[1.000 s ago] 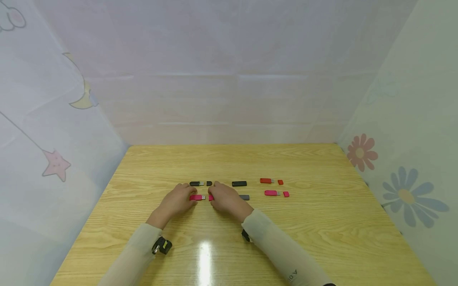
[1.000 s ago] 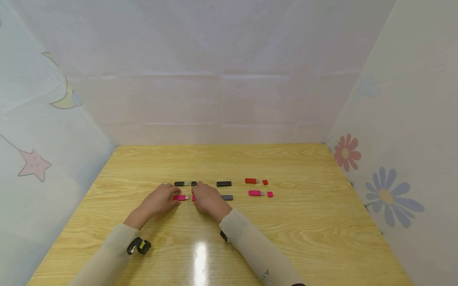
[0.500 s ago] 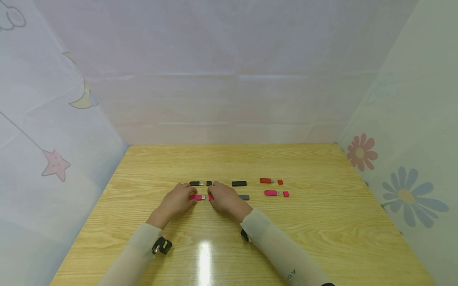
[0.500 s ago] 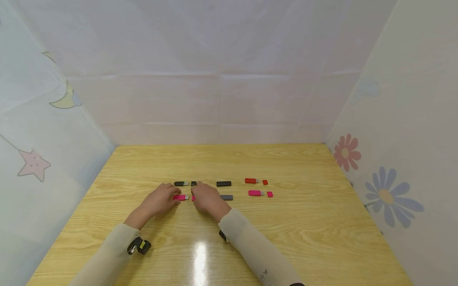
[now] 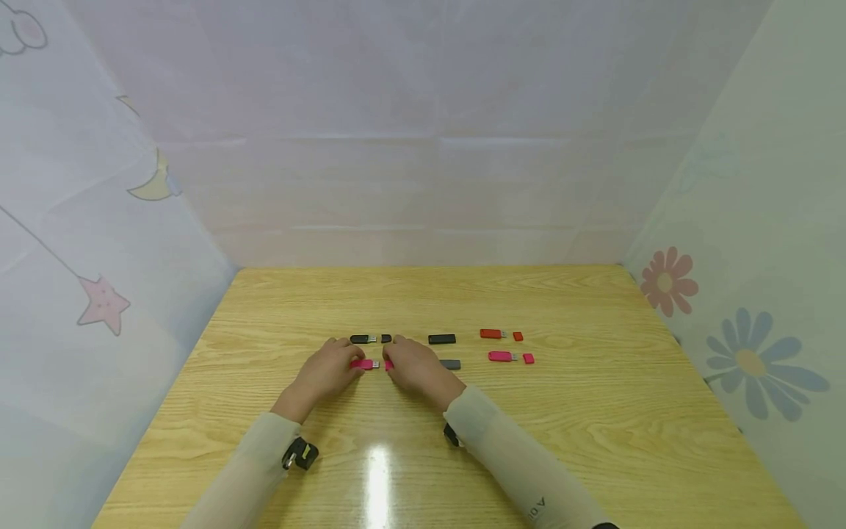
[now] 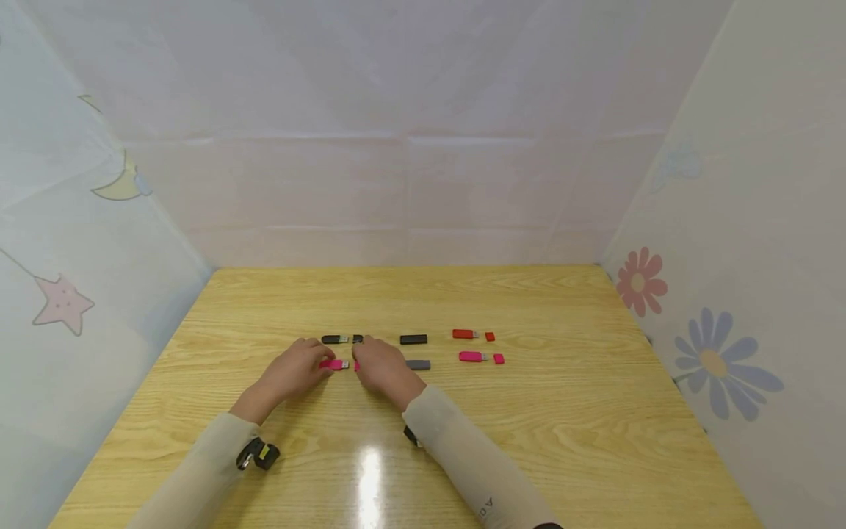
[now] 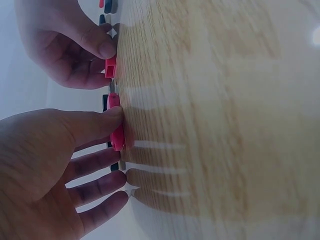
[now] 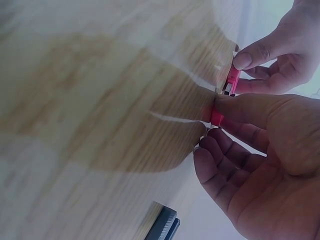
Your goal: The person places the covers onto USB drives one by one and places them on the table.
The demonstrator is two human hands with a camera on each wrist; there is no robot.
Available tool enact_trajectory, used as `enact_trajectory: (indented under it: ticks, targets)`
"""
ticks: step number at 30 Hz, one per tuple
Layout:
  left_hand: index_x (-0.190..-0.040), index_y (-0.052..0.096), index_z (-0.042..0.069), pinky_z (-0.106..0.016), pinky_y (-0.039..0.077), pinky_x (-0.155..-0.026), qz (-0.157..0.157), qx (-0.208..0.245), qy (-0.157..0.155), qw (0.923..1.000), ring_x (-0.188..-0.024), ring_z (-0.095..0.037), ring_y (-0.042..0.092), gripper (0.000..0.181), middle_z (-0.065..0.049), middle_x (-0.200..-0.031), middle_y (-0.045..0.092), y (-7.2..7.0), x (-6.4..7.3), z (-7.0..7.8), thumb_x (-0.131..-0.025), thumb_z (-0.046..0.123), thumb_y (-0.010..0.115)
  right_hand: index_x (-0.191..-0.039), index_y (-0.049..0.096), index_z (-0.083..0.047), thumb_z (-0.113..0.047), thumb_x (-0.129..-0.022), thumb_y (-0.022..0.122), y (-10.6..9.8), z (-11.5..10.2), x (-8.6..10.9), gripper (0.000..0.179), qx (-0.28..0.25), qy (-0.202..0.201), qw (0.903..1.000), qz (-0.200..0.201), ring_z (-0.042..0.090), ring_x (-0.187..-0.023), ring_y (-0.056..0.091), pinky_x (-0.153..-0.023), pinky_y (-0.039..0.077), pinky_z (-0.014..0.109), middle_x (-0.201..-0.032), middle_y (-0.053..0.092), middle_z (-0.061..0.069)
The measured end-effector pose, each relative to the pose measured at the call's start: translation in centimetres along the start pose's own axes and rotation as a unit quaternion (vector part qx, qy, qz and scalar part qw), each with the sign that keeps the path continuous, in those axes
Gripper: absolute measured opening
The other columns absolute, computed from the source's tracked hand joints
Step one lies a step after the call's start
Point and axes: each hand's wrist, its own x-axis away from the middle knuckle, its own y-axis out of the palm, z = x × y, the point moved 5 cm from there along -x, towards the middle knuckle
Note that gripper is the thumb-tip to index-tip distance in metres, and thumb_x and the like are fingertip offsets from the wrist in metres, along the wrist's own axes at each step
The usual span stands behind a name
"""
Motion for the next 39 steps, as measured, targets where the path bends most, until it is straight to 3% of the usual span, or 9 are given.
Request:
enact_trajectory:
  ticks: [8,30,39]
  targets:
    - [-0.105,0.072,0.013,-0.038,0.05,-0.081,0.001,0.003,0.004,1.0,-0.096,-0.022,0.056,0.019,-0.001,-0.104,0.064,-0.32,0.06,0.27,-0.088,0.023,0.074,-0.101,0.065,-0.017,-0.021,-0.095,0.064,-0.04,-0.14,-0.11,0.008,0.005,0.0,1.0,0.003,0.012,-0.076,0.051,-0.066,0.047,0.027,-0.091,0.052,-0.003]
    - [-0.095,0.073,0.012,-0.032,0.049,-0.071,0.03,-0.02,0.024,0.9991,-0.082,-0.018,0.056,0.016,0.003,-0.09,0.064,0.1,-0.13,0.07,-0.086,0.025,0.077,-0.098,0.064,-0.017,-0.019,-0.095,0.064,0.04,-0.18,0.16,0.004,-0.001,-0.017,0.9996,0.022,0.012,-0.072,0.049,-0.062,0.044,0.025,-0.087,0.05,-0.005]
    - [-0.096,0.072,0.011,-0.033,0.049,-0.071,0.03,-0.008,0.011,0.9994,-0.08,-0.017,0.055,0.016,0.002,-0.089,0.066,-0.36,0.05,0.1,-0.087,0.024,0.075,-0.098,0.064,-0.017,-0.022,-0.095,0.064,-0.24,-0.06,0.18,0.005,-0.008,-0.009,0.9996,0.024,0.012,-0.073,0.051,-0.062,0.044,0.027,-0.087,0.052,-0.005]
